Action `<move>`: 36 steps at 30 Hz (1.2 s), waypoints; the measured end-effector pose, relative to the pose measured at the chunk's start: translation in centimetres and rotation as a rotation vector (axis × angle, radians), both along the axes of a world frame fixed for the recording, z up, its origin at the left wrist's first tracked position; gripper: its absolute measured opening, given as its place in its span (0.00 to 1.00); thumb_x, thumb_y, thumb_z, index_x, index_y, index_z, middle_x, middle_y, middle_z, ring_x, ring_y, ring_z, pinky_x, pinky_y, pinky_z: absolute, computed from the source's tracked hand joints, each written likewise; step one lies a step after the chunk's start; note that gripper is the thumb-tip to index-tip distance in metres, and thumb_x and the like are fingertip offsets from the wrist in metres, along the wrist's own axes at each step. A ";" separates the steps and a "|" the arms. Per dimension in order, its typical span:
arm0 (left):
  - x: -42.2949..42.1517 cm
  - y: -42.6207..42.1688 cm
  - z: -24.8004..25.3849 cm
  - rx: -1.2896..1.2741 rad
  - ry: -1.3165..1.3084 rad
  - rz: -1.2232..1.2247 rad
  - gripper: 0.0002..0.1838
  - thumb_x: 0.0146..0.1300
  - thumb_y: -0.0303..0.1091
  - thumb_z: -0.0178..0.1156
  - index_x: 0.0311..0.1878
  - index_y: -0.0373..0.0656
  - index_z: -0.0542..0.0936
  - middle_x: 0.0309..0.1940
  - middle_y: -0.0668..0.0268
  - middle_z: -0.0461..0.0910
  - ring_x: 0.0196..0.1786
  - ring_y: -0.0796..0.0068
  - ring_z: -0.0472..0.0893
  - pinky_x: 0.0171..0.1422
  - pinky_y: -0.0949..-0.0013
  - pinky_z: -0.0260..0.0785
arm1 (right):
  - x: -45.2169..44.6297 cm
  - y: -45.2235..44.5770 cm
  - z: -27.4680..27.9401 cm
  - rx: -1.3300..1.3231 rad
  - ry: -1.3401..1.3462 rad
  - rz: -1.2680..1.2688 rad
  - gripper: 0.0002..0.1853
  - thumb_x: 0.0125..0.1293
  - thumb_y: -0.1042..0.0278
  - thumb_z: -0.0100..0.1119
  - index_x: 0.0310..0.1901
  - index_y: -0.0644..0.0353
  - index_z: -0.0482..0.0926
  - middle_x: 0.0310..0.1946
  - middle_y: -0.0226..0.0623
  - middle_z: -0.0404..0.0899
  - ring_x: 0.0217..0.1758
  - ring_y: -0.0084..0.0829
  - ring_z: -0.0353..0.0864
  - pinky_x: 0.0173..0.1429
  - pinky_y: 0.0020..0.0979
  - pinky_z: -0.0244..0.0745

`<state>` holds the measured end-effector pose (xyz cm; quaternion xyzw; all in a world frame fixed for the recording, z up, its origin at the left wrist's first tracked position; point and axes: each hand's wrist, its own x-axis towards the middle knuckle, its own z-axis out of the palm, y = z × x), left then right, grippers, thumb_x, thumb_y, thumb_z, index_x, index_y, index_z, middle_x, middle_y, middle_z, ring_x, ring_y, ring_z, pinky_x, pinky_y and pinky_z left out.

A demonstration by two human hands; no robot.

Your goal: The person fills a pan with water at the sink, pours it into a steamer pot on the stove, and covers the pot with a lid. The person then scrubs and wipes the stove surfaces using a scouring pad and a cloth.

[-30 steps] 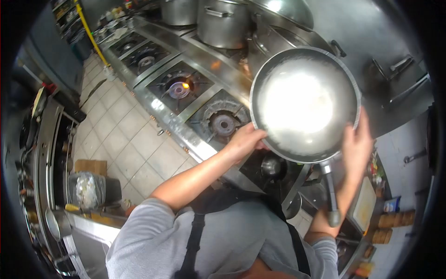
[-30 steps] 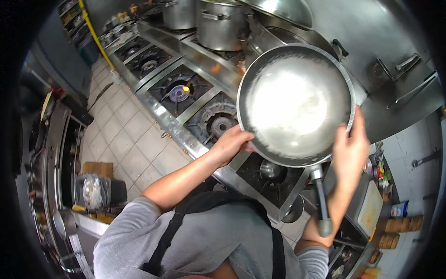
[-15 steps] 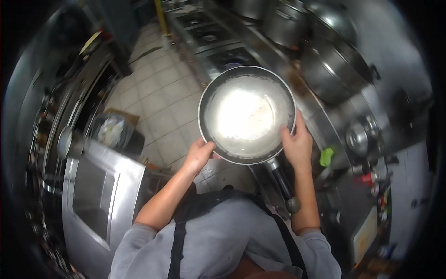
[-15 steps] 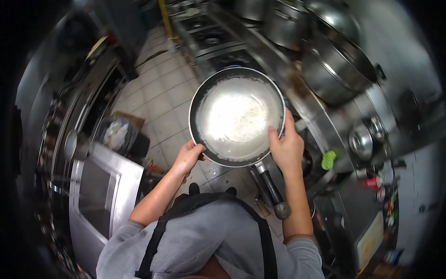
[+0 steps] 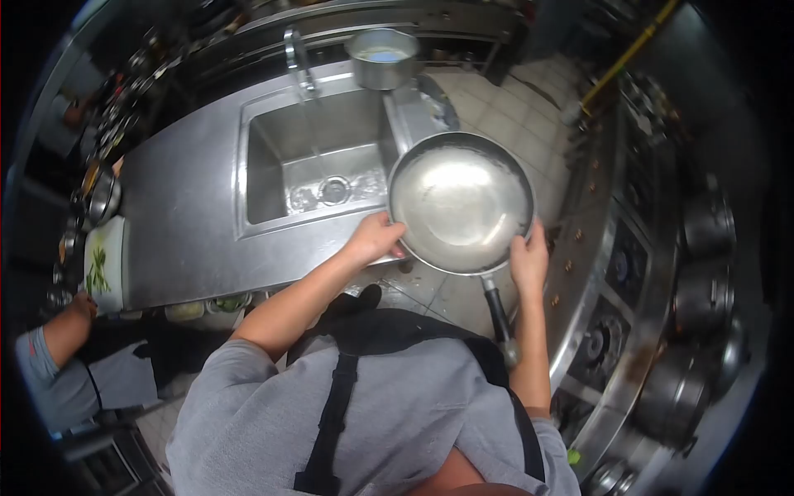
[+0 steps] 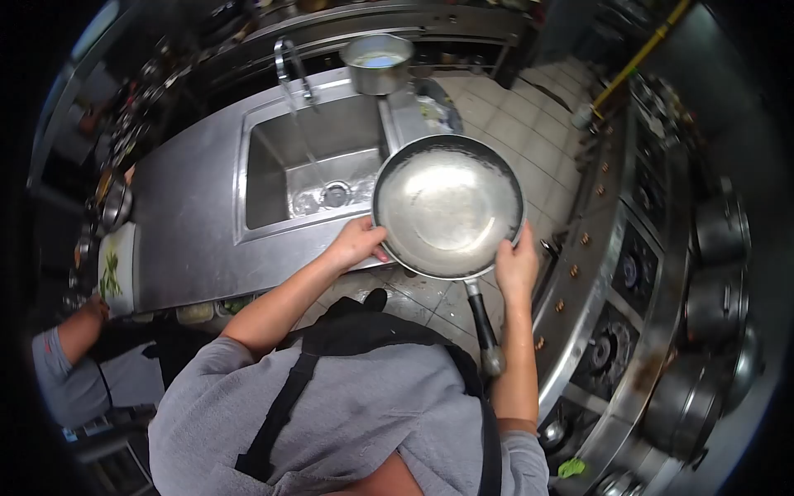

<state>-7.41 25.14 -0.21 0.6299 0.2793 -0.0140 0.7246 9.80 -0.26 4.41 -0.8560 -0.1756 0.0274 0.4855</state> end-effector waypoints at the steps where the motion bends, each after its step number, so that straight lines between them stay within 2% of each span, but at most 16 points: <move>1: -1.8 2.1 0.2 0.027 0.015 0.076 0.21 0.66 0.34 0.54 0.57 0.29 0.75 0.45 0.57 0.84 0.28 0.72 0.84 0.33 0.75 0.75 | -0.4 3.2 0.0 0.019 0.077 0.065 0.31 0.62 0.70 0.51 0.70 0.61 0.67 0.52 0.54 0.82 0.53 0.42 0.85 0.58 0.35 0.75; 4: -7.0 7.2 0.8 0.110 0.080 0.257 0.20 0.66 0.32 0.53 0.55 0.27 0.76 0.44 0.54 0.84 0.26 0.71 0.84 0.36 0.71 0.78 | -0.3 11.9 -5.5 0.054 0.041 0.210 0.32 0.61 0.67 0.52 0.70 0.60 0.68 0.45 0.55 0.84 0.47 0.44 0.86 0.55 0.37 0.77; 7: -10.4 12.1 -0.3 0.129 0.063 0.434 0.18 0.66 0.32 0.53 0.53 0.27 0.76 0.41 0.55 0.84 0.26 0.70 0.84 0.34 0.71 0.78 | -2.1 19.8 -6.4 -0.050 -0.007 0.278 0.33 0.61 0.64 0.52 0.70 0.60 0.67 0.38 0.53 0.85 0.41 0.48 0.86 0.52 0.41 0.78; 11: -12.5 16.5 -1.6 0.161 0.060 0.534 0.21 0.63 0.34 0.54 0.52 0.26 0.77 0.39 0.53 0.85 0.25 0.70 0.84 0.34 0.70 0.77 | -4.6 25.3 -6.8 -0.084 0.102 0.323 0.35 0.61 0.65 0.52 0.72 0.59 0.64 0.44 0.56 0.84 0.48 0.51 0.84 0.57 0.43 0.76; 15: -13.3 17.5 -0.8 0.149 0.084 0.539 0.21 0.63 0.34 0.54 0.55 0.28 0.77 0.37 0.54 0.84 0.25 0.71 0.84 0.33 0.71 0.77 | -4.4 27.4 -9.1 0.074 0.026 0.367 0.34 0.61 0.67 0.52 0.72 0.58 0.63 0.55 0.58 0.79 0.57 0.53 0.81 0.64 0.41 0.73; 16: -13.4 17.7 -0.8 0.143 0.070 0.537 0.14 0.65 0.33 0.55 0.45 0.30 0.76 0.33 0.57 0.83 0.24 0.72 0.83 0.30 0.73 0.74 | -4.4 27.4 -9.6 0.109 0.062 0.382 0.35 0.61 0.67 0.52 0.72 0.58 0.63 0.58 0.58 0.78 0.59 0.53 0.80 0.66 0.40 0.71; 17: -13.3 17.9 -0.9 0.134 0.082 0.539 0.14 0.65 0.33 0.55 0.45 0.30 0.76 0.33 0.57 0.83 0.24 0.72 0.83 0.30 0.73 0.74 | -4.1 27.5 -10.0 0.099 0.074 0.385 0.35 0.61 0.67 0.52 0.72 0.58 0.63 0.58 0.58 0.78 0.59 0.53 0.80 0.66 0.40 0.71; 19: -13.1 18.6 -1.3 0.128 0.090 0.519 0.14 0.65 0.33 0.54 0.44 0.29 0.76 0.32 0.56 0.82 0.23 0.70 0.83 0.31 0.72 0.75 | -3.8 27.7 -10.1 0.067 0.142 0.411 0.35 0.62 0.68 0.51 0.73 0.56 0.61 0.58 0.55 0.78 0.53 0.50 0.84 0.57 0.41 0.79; 20: -13.1 18.8 -1.2 0.109 0.093 0.499 0.13 0.65 0.33 0.54 0.42 0.29 0.77 0.32 0.55 0.82 0.23 0.69 0.83 0.32 0.70 0.76 | -5.7 27.5 -5.4 0.055 0.432 0.398 0.35 0.62 0.70 0.49 0.74 0.56 0.59 0.55 0.52 0.79 0.45 0.45 0.86 0.43 0.38 0.85; 21: -13.0 19.0 -1.2 0.098 0.100 0.507 0.13 0.65 0.33 0.54 0.42 0.29 0.77 0.32 0.55 0.82 0.23 0.69 0.83 0.32 0.70 0.76 | -5.8 27.5 -5.3 0.043 0.439 0.404 0.35 0.62 0.70 0.49 0.74 0.56 0.59 0.55 0.52 0.79 0.45 0.45 0.86 0.43 0.38 0.85; 23: -12.9 19.0 -1.3 0.132 0.130 0.497 0.13 0.64 0.33 0.55 0.42 0.29 0.77 0.32 0.54 0.82 0.24 0.69 0.83 0.33 0.70 0.77 | -5.7 27.7 -5.1 0.016 0.555 0.413 0.36 0.63 0.72 0.48 0.75 0.54 0.57 0.54 0.51 0.79 0.38 0.40 0.87 0.29 0.34 0.84; 24: -12.9 18.8 -1.0 0.126 0.140 0.497 0.13 0.64 0.32 0.55 0.43 0.29 0.77 0.32 0.55 0.82 0.25 0.69 0.83 0.33 0.70 0.77 | -6.3 27.7 -4.1 0.054 0.572 0.406 0.34 0.62 0.72 0.48 0.73 0.58 0.59 0.55 0.52 0.79 0.45 0.43 0.86 0.43 0.37 0.84; 25: -13.2 18.8 -1.2 0.121 0.142 0.507 0.13 0.64 0.32 0.55 0.43 0.29 0.77 0.32 0.55 0.82 0.25 0.69 0.83 0.33 0.70 0.77 | -6.0 27.6 -5.5 0.046 0.574 0.415 0.34 0.62 0.72 0.48 0.73 0.58 0.59 0.55 0.52 0.79 0.45 0.43 0.86 0.43 0.37 0.84; 27: -13.9 18.4 -1.1 0.128 0.117 0.495 0.13 0.63 0.31 0.55 0.43 0.28 0.78 0.32 0.57 0.83 0.24 0.71 0.82 0.33 0.70 0.78 | -5.5 27.3 -7.9 0.109 0.226 0.452 0.32 0.61 0.73 0.47 0.70 0.63 0.62 0.56 0.52 0.79 0.54 0.44 0.83 0.60 0.37 0.77; 28: -14.0 18.1 -0.7 0.126 0.122 0.504 0.13 0.63 0.31 0.55 0.43 0.28 0.78 0.32 0.57 0.83 0.24 0.71 0.82 0.33 0.70 0.78 | -5.5 27.0 -8.0 0.058 0.214 0.420 0.29 0.61 0.73 0.47 0.67 0.66 0.66 0.56 0.52 0.79 0.60 0.44 0.79 0.68 0.36 0.67; 36: -14.5 18.0 -1.4 0.119 0.112 0.461 0.13 0.64 0.30 0.55 0.43 0.28 0.79 0.34 0.57 0.84 0.24 0.72 0.82 0.31 0.72 0.78 | -6.1 25.5 -8.1 0.134 0.319 0.451 0.27 0.63 0.72 0.48 0.66 0.67 0.67 0.55 0.48 0.79 0.58 0.37 0.78 0.65 0.32 0.68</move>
